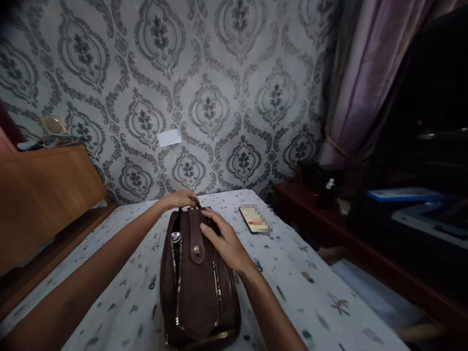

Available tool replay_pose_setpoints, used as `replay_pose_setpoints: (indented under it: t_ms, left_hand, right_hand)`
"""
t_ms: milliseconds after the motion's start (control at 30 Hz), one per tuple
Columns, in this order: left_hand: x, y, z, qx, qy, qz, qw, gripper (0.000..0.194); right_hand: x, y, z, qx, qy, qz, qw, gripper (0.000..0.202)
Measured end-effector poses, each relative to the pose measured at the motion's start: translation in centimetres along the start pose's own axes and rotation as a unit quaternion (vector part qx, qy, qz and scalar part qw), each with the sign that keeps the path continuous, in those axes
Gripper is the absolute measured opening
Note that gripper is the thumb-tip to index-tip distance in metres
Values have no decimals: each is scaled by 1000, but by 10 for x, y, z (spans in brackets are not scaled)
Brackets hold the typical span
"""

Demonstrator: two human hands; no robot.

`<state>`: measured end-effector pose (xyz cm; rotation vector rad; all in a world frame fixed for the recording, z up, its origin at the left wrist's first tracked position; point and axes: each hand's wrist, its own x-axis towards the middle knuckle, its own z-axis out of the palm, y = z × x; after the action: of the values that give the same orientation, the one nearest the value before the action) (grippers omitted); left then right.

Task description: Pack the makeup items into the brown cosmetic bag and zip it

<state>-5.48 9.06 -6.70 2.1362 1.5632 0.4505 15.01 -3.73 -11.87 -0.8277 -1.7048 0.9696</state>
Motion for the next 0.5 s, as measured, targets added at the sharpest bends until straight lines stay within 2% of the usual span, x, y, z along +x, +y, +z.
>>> replay_pose_setpoints:
  t_ms: [67,133,500]
  left_hand:
    - [0,2,1,6,-25,6,1000,14]
    - [-1,3,3,15,-20,10,1000,17]
    - [-3,3,15,64,98,2,993,18]
  right_hand:
    - [8,9,0,6,25,26,999,57]
    - [15,18,-1,11,30,47,998,60]
    - [16,29,-2,19,-8,21,1000,46]
